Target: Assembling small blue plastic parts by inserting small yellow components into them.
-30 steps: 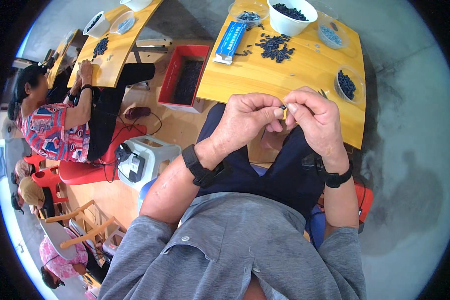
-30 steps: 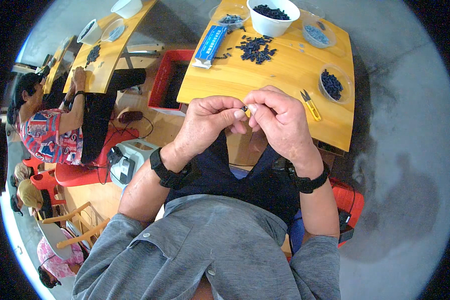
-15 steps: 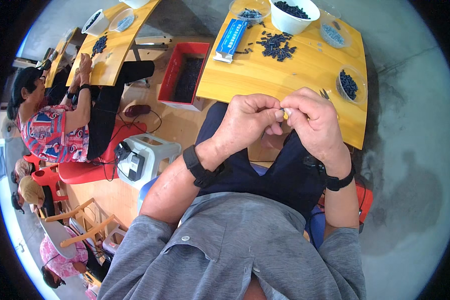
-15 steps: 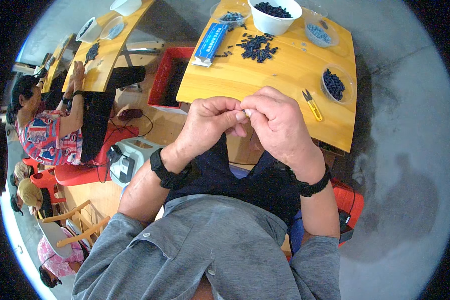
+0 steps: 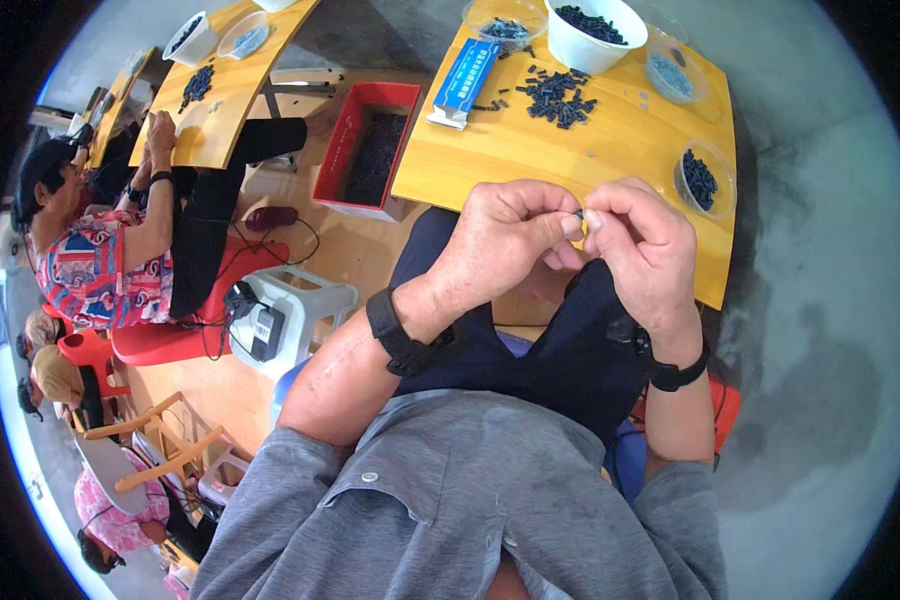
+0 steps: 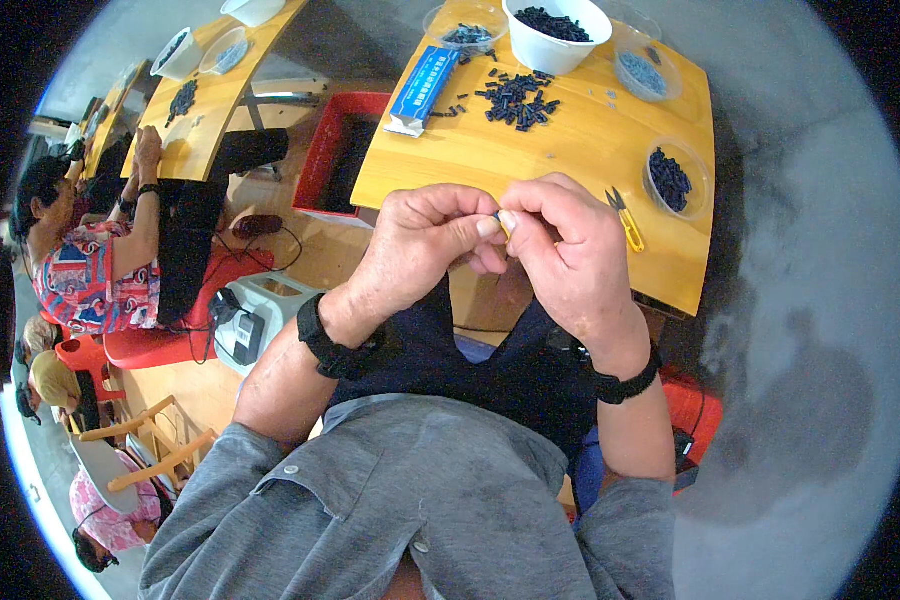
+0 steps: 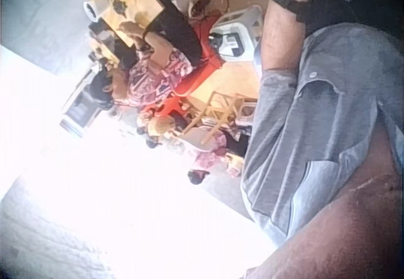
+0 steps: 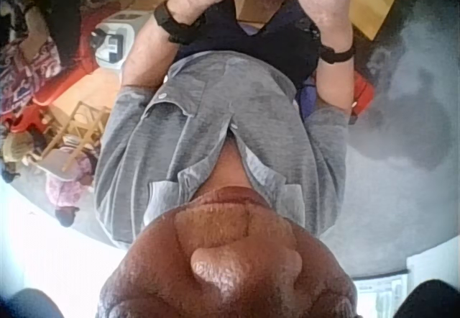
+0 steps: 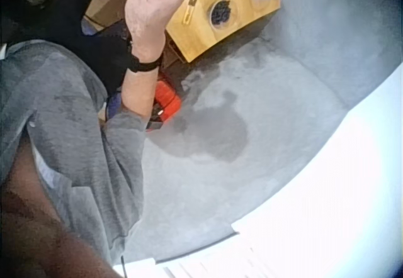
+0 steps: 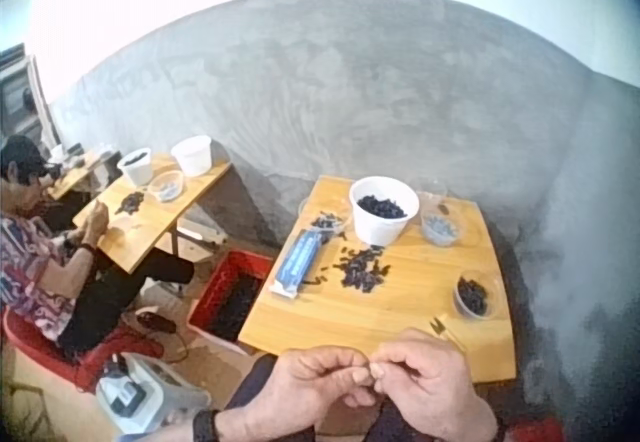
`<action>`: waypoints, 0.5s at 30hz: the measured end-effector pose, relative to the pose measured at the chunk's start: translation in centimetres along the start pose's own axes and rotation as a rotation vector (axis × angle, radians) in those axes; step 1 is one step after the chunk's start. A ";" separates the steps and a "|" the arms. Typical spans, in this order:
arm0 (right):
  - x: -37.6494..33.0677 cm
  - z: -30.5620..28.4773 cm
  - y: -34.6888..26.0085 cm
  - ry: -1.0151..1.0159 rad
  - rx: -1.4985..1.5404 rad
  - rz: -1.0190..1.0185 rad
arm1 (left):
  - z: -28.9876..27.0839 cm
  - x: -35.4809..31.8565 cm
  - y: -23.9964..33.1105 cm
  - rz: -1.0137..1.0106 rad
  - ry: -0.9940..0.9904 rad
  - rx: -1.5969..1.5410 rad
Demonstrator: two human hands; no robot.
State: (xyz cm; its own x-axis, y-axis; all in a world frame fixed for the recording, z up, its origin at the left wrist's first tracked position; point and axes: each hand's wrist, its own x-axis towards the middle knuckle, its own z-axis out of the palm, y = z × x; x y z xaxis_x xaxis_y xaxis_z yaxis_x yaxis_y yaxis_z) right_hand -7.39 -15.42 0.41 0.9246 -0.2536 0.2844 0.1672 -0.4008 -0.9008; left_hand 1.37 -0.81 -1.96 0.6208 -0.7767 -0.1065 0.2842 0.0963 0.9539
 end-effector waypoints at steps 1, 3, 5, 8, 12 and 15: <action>0.0 0.1 0.1 -0.001 -0.002 -0.001 | 0.0 0.0 0.1 0.001 -0.011 0.025; 0.1 0.2 0.3 0.014 -0.011 -0.084 | -0.1 0.0 0.1 0.004 -0.020 0.050; 0.1 0.4 0.2 0.020 -0.002 -0.083 | -0.1 0.0 0.1 0.025 -0.023 0.071; 0.1 0.3 0.1 0.021 -0.005 -0.090 | -0.1 0.0 0.1 0.010 -0.008 0.073; 0.1 0.1 0.0 0.025 -0.070 -0.166 | 0.4 -0.1 0.7 -0.002 0.018 0.039; -0.1 0.5 0.2 0.081 -0.078 -0.205 | 0.4 0.1 0.6 0.051 -0.013 0.013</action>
State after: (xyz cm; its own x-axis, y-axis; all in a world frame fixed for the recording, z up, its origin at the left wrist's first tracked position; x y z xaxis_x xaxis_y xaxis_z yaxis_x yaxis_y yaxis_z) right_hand -7.26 -15.07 0.05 0.8431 -0.2284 0.4868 0.3186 -0.5170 -0.7944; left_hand 1.29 -1.07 -1.30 0.6249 -0.7788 -0.0545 0.2429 0.1276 0.9616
